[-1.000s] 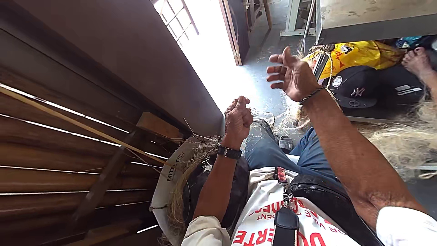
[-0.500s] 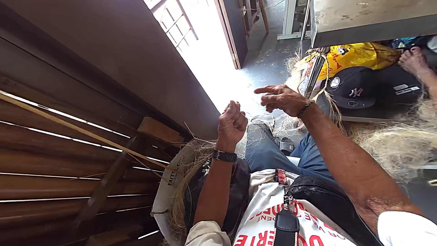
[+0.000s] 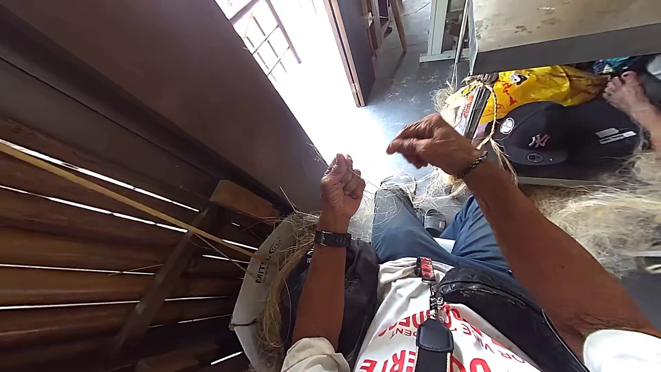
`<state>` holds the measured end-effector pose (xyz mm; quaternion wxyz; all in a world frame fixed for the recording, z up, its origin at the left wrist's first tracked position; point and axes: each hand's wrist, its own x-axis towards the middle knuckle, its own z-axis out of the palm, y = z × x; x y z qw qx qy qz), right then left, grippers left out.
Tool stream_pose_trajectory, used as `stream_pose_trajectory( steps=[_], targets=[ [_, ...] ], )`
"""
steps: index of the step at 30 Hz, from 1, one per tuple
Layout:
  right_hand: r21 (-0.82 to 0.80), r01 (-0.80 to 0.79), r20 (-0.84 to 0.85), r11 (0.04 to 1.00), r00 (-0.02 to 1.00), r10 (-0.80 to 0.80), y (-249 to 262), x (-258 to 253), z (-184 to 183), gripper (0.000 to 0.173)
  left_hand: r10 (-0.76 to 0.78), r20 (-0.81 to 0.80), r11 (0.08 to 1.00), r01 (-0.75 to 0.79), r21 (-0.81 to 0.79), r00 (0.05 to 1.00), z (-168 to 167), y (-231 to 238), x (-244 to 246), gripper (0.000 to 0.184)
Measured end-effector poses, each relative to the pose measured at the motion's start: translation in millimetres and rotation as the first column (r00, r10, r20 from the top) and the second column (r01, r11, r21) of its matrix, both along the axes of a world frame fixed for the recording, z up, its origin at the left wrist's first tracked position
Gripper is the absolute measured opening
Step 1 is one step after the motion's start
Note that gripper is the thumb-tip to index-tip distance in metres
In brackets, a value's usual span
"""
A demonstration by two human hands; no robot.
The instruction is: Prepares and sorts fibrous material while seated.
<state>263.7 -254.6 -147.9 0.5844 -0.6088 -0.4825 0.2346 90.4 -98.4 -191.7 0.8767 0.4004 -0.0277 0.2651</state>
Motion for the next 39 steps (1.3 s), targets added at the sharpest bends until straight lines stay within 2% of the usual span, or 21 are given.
stream_pose_trajectory(
  steps=[2, 3, 10, 16, 24, 31, 35, 39],
  targets=[
    [0.007, -0.169, -0.097, 0.986, 0.981, 0.168, 8, -15, 3, 0.021, 0.018, -0.031, 0.999, -0.017, 0.045, 0.999, 0, -3, -1, 0.028],
    [0.001, -0.206, -0.154, 0.979, 0.967, 0.203, 12, -21, 5, 0.021, 0.025, -0.048, 0.998, -0.022, 0.065, 0.999, -1, -4, -1, 0.027],
    [0.087, -0.168, -0.423, 0.982, 0.886, 0.189, 44, -28, -2, 0.013, -0.012, -0.131, 0.997, 0.022, 0.073, 0.991, -7, -19, 6, 0.028],
    [0.096, -0.183, -0.401, 0.978, 0.892, 0.207, 46, -29, -8, 0.015, -0.063, -0.133, 0.998, 0.065, 0.004, 0.989, -10, -21, 7, 0.03],
    [0.115, -0.13, -0.363, 0.985, 0.917, 0.164, 51, -31, -7, 0.009, -0.051, -0.184, 0.998, 0.059, 0.039, 0.982, -13, -23, 8, 0.03],
    [0.142, -0.013, -0.294, 0.99, 0.954, 0.055, 51, -27, -15, 0.011, 0.201, -0.303, 0.954, -0.115, 0.278, 0.932, -13, -14, 2, 0.018],
    [0.056, -0.054, -0.321, 0.997, 0.944, 0.069, 45, -27, -15, 0.008, 0.359, -0.196, 0.924, -0.318, 0.211, 0.913, -11, 5, -5, 0.021],
    [-0.001, -0.106, -0.35, 0.994, 0.932, 0.099, 46, -40, -19, 0.012, 0.468, -0.101, 0.864, -0.431, 0.259, 0.878, 5, 12, -3, 0.017]
  ],
)
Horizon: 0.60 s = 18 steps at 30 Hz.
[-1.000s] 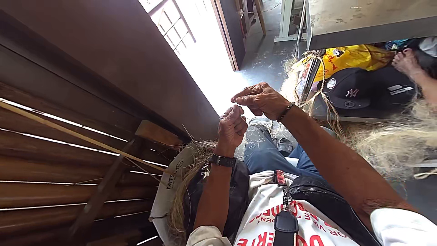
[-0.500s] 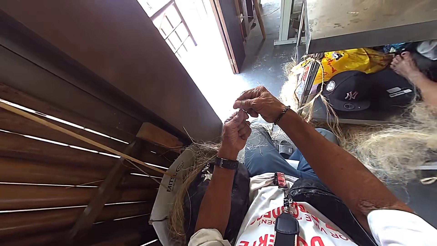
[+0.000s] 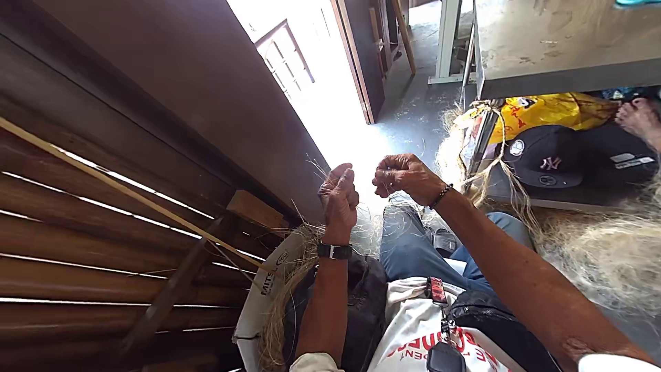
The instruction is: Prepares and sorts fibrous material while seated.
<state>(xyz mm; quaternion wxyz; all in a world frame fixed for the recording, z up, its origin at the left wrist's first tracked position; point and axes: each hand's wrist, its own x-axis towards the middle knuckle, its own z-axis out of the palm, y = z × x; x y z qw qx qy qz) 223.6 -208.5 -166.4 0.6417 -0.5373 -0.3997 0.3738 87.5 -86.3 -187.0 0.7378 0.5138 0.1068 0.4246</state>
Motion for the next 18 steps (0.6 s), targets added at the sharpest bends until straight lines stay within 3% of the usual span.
stream_pose_trajectory(
  steps=[5, 12, 18],
  targets=[
    [-0.045, -0.023, -0.03, 0.999, 0.999, 0.021, 1, -11, 1, 0.014, 0.132, -0.059, 0.989, -0.127, 0.075, 0.989, 10, -10, 5, 0.017],
    [-0.05, -0.018, -0.053, 0.999, 0.998, 0.016, -3, -11, 3, 0.016, 0.131, -0.043, 0.991, -0.129, 0.036, 0.99, 8, -11, 6, 0.017],
    [-0.052, -0.004, -0.022, 0.999, 1.0, 0.003, -1, -13, -1, 0.018, 0.149, -0.07, 0.981, -0.138, 0.139, 0.986, 9, -6, 0, 0.017]
  ],
)
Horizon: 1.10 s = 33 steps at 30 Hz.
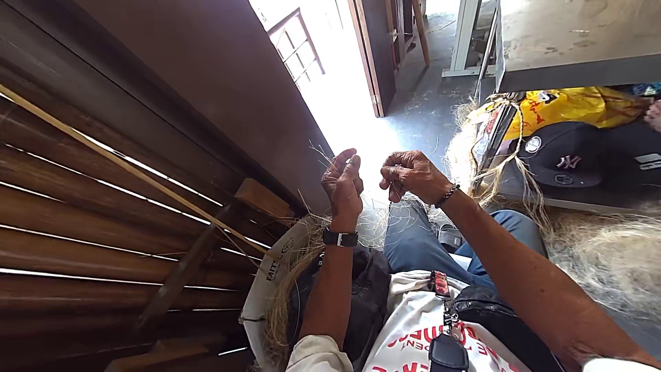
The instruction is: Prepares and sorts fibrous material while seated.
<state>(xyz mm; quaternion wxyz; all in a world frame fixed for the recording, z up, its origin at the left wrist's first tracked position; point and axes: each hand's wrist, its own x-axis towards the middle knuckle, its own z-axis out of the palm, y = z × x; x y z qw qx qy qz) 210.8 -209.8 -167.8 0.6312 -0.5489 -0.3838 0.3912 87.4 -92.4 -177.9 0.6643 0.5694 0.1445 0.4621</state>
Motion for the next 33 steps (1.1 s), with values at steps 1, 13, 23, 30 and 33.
stream_pose_trajectory(
  steps=[1, 13, 23, 30, 33],
  targets=[
    [-0.005, 0.002, 0.019, 1.0, 1.0, -0.002, 1, 0, 0, 0.018, 0.007, -0.006, 1.0, -0.007, 0.009, 1.0, 1, 0, 0, 0.017],
    [-0.01, -0.083, 0.122, 0.997, 0.989, 0.083, 6, 3, -6, 0.02, 0.042, -0.015, 0.999, -0.042, -0.025, 0.999, 3, 7, 2, 0.021],
    [-0.132, 0.084, 0.459, 0.988, 0.888, -0.014, 11, -7, -3, 0.02, 0.455, -0.148, 0.852, -0.382, 0.358, 0.878, 1, -7, 9, 0.018],
    [-0.144, 0.13, 0.719, 0.981, 0.694, 0.014, 12, -10, -11, 0.026, 0.487, -0.196, 0.851, -0.411, 0.328, 0.851, -3, -8, 8, 0.009],
    [-0.16, 0.122, 0.692, 0.98, 0.722, 0.023, 12, -9, -14, 0.025, 0.472, -0.217, 0.861, -0.393, 0.323, 0.855, -6, -7, 7, 0.011]
  ],
)
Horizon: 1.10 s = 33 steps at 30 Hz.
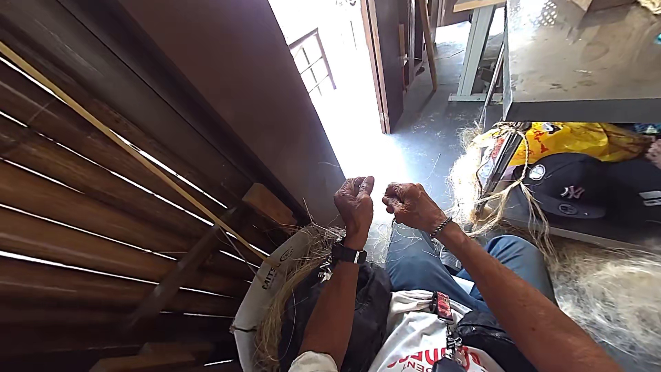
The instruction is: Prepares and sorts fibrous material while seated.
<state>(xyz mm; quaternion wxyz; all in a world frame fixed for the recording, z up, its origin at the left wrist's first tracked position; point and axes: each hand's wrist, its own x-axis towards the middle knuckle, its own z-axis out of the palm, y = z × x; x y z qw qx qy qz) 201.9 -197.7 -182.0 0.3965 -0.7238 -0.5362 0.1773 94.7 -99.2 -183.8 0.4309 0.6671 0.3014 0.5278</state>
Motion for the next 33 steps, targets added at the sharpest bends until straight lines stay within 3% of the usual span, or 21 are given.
stream_pose_trajectory(
  steps=[7, 14, 26, 33],
  targets=[
    [0.003, -0.004, -0.231, 1.0, 0.973, 0.004, -3, 2, -1, 0.02, -0.08, 0.036, 0.994, 0.083, -0.065, 0.996, -7, 2, 0, 0.016],
    [0.077, -0.028, -0.471, 0.997, 0.88, 0.061, -4, 0, -7, 0.016, -0.171, 0.104, 0.976, 0.183, -0.121, 0.98, -10, 5, 0, 0.019],
    [0.17, -0.096, -0.698, 0.981, 0.69, 0.189, -5, -6, -11, 0.014, -0.218, 0.313, 0.918, 0.304, -0.256, 0.924, -17, 11, 1, 0.01],
    [0.22, -0.064, -0.704, 0.973, 0.68, 0.204, -9, -7, -18, 0.014, -0.256, 0.361, 0.889, 0.366, -0.277, 0.897, -21, 9, 0, 0.012]
  ],
)
